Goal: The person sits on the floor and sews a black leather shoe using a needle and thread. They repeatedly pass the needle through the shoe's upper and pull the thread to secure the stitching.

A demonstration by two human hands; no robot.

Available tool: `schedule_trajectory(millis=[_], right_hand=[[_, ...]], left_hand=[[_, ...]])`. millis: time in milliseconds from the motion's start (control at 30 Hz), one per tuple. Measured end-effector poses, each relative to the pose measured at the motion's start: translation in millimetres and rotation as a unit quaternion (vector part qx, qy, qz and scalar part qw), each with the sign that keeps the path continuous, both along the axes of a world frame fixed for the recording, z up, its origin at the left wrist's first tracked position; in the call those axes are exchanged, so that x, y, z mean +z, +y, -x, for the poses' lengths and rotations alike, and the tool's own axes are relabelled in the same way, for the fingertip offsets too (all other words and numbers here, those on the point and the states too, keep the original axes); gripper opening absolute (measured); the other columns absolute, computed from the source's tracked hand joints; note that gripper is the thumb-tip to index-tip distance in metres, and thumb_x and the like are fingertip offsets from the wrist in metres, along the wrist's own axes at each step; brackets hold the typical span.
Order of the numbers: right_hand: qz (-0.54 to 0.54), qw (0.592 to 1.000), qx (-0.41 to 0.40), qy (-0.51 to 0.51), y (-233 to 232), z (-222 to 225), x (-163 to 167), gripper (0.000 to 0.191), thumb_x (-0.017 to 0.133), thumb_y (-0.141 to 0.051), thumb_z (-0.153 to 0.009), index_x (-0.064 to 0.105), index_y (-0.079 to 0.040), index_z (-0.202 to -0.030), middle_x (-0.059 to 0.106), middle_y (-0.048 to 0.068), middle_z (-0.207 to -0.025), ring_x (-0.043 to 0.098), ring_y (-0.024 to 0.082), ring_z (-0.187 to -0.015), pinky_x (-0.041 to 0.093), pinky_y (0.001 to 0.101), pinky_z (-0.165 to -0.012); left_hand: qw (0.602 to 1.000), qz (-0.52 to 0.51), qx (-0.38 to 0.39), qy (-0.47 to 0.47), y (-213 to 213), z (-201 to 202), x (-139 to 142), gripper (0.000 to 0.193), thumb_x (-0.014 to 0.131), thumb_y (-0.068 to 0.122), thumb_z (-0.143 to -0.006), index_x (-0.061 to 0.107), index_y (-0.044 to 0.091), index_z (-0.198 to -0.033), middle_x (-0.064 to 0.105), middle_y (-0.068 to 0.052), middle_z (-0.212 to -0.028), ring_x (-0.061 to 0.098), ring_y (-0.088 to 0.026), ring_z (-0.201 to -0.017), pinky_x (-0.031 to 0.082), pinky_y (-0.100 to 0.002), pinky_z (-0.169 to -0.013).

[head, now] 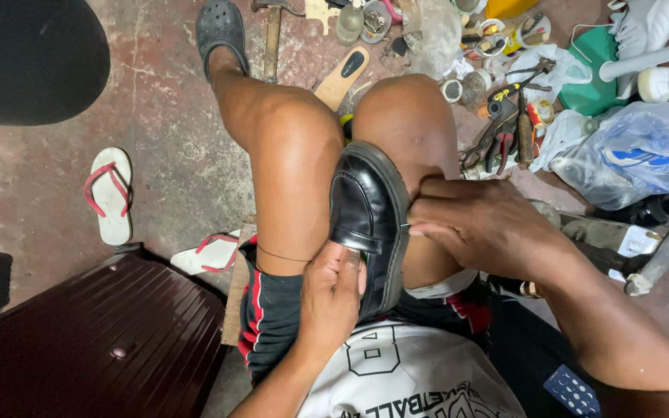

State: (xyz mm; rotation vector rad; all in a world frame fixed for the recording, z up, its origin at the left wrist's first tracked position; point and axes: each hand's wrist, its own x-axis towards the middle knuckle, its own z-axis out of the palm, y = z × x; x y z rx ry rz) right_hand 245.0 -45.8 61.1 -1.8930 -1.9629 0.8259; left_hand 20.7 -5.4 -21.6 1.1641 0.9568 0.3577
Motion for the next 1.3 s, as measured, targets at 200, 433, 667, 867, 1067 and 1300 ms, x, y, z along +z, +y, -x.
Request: schedule_trajectory(millis=[200,433,667,867,1067,1300], right_hand=[[0.002,1.0,0.022,0.004,4.8,-5.5,-2.5,0.012,0.07,-0.019,-0.086,0.061,-0.011,-0.086,0.059,0.007,-0.082,0.066,0.031,-0.076,0.05,0.0438,-0.06],[-0.039,0.998,0.014,-0.044,5.3,8.4,7.8,0.011,0.068,-0.013,-0.088,0.059,-0.007,-0.088,0.058,0.008,-0.082,0.067,0.027,-0.075,0.052,0.0398,-0.06],[-0.04,0.979,0.011,-0.2,-9.5,33.5,4.2,0.011,0.067,-0.016,-0.087,0.06,-0.008,-0.091,0.062,0.007,-0.085,0.068,0.023,-0.08,0.053,0.037,-0.07],[0.214,0.899,-0.094,-0.372,-15.4,-3.2,-20.9,0.058,0.061,-0.082,-0.078,0.066,-0.025,-0.086,0.066,-0.001,-0.072,0.067,0.017,-0.068,0.05,0.0354,-0.061],[-0.115,0.964,-0.116,-0.211,-44.8,-27.5,-24.9,0.041,0.079,-0.047,-0.081,0.065,-0.009,-0.075,0.065,0.007,-0.071,0.065,0.029,-0.064,0.05,0.0408,-0.058],[-0.063,0.965,-0.143,-0.21,-60.0,-5.0,-14.6,0.042,0.081,-0.048,-0.075,0.064,-0.011,-0.065,0.062,0.005,-0.062,0.065,0.029,-0.057,0.049,0.0433,-0.052]], left_hand=[[0.984,0.175,-0.007,-0.02,4.0,-6.6,-9.7,0.019,0.049,0.008,-0.096,0.067,0.009,-0.094,0.041,0.006,-0.055,0.035,-0.003,-0.047,0.026,-0.025,-0.043],[0.976,0.209,-0.064,0.001,7.2,3.1,-24.6,0.023,0.052,0.01,-0.098,0.055,0.004,-0.076,0.044,0.004,-0.053,0.036,-0.006,-0.044,0.028,-0.027,-0.041],[0.996,0.074,-0.045,0.034,-0.4,14.5,-22.7,0.022,0.055,0.01,-0.098,0.058,0.005,-0.076,0.049,0.004,-0.06,0.041,-0.005,-0.052,0.034,-0.028,-0.047],[0.995,0.1,-0.008,0.004,-0.7,9.9,-16.8,0.018,0.057,0.012,-0.101,0.06,0.002,-0.086,0.052,0.001,-0.061,0.047,-0.006,-0.051,0.039,-0.025,-0.044],[0.993,0.105,0.039,-0.038,-0.4,38.5,4.0,0.024,0.06,0.011,-0.096,0.071,0.005,-0.117,0.064,0.0,-0.11,0.068,-0.007,-0.066,0.054,-0.024,-0.047],[0.917,-0.398,-0.014,0.019,5.0,13.5,40.4,0.026,0.078,0.016,-0.087,0.072,0.009,-0.111,0.065,-0.008,-0.116,0.07,-0.017,-0.082,0.058,-0.026,-0.064]])
